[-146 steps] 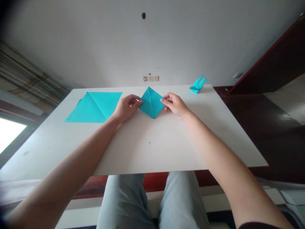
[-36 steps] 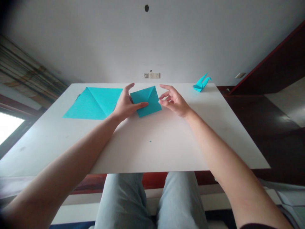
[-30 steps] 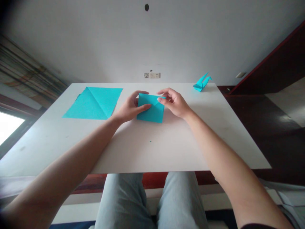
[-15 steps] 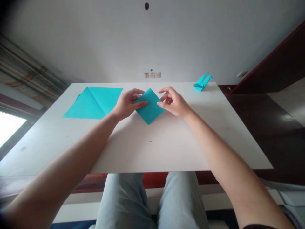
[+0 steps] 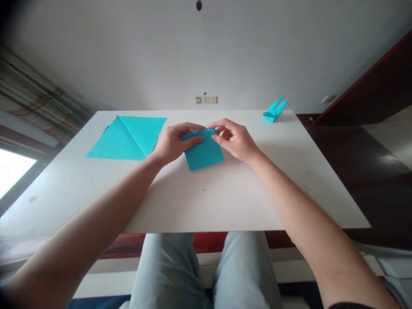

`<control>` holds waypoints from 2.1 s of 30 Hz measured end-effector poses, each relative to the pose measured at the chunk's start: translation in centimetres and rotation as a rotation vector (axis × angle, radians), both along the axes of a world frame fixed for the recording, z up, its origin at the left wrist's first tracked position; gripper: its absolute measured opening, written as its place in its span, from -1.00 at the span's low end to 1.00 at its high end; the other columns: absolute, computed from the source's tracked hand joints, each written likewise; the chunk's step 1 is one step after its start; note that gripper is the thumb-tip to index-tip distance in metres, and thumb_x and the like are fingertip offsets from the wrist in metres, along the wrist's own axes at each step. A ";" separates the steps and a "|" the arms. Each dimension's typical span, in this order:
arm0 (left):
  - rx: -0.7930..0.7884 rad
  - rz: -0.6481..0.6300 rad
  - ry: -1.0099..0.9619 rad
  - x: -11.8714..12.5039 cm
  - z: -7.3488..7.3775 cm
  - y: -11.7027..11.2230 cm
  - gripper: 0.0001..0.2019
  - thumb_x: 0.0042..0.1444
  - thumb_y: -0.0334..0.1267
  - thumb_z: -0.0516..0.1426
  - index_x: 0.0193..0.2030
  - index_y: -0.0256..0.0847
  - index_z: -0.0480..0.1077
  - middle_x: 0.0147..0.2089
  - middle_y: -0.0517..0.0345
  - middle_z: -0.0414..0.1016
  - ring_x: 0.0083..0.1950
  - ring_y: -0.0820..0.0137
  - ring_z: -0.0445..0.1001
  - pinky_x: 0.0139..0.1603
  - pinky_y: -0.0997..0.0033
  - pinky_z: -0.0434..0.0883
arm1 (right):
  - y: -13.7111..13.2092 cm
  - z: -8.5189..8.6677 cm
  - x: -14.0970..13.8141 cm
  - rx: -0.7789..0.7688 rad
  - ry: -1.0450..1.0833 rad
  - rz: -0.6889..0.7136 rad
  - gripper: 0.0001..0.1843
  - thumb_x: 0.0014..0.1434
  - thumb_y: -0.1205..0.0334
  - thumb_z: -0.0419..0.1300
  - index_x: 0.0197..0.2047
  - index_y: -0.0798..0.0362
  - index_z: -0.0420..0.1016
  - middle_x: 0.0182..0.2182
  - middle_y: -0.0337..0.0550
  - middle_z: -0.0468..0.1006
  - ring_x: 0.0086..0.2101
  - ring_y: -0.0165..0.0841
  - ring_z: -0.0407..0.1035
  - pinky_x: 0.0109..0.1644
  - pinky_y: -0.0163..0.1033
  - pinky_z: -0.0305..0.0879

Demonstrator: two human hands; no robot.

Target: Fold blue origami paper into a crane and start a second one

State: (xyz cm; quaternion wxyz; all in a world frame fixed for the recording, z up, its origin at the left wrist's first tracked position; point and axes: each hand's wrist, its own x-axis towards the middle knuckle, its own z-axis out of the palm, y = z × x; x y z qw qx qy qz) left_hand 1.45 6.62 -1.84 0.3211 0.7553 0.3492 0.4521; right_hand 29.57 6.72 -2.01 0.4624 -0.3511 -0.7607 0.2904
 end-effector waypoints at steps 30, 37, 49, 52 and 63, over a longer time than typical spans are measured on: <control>-0.164 0.020 0.073 0.3 -0.7 -0.1 -0.81 0.40 -0.10 0.41 -0.10 -0.12 0.57 -0.08 0.06 0.77 -0.10 0.29 0.72 -0.06 0.31 0.68 | 1.6 -0.4 1.1 -0.220 -0.005 -0.071 -0.57 0.16 -0.24 0.69 -0.13 -0.15 0.80 -0.21 -0.17 0.81 -0.21 -0.13 0.58 -0.03 0.03 0.61; 0.032 0.090 0.332 0.8 -0.4 -1.2 -0.87 0.39 -0.16 0.39 -0.05 -0.15 0.68 0.23 -0.14 0.72 0.07 0.16 0.70 0.24 0.05 0.65 | 1.4 -1.0 1.2 -0.209 -0.189 0.052 -0.59 0.31 -0.28 0.60 -0.01 -0.16 0.86 -0.05 -0.03 0.83 -0.07 0.00 0.62 0.17 0.21 0.68; 0.089 0.242 0.681 1.3 -0.8 -2.4 -0.85 0.34 -0.24 0.33 -0.23 -0.05 0.45 -0.22 0.05 0.70 -0.14 0.08 0.65 0.28 -0.15 0.49 | 0.4 -2.1 1.2 0.076 -0.594 0.003 -0.62 0.43 -0.04 0.58 0.22 -0.11 0.79 0.20 0.12 0.71 0.17 0.17 0.61 0.41 0.33 0.49; 0.100 0.123 0.701 1.1 -0.4 -2.5 -0.91 0.34 -0.27 0.32 -0.10 -0.05 0.49 -0.14 0.05 0.74 -0.19 0.15 0.62 0.16 0.00 0.51 | 0.3 -2.4 1.3 0.059 -0.627 -0.080 -0.55 0.48 -0.08 0.55 0.31 -0.10 0.75 0.32 0.19 0.70 0.31 0.28 0.56 0.47 0.42 0.42; 0.256 0.007 0.772 -0.5 -0.3 -5.4 -0.54 0.59 -0.20 0.18 0.53 -0.18 0.55 0.27 -0.23 0.81 0.13 0.00 0.81 0.23 0.00 0.64 | -0.4 -1.9 0.9 0.039 -0.613 -0.001 -0.57 0.47 -0.06 0.58 0.31 -0.16 0.76 0.39 0.08 0.76 0.37 0.26 0.55 0.53 0.43 0.34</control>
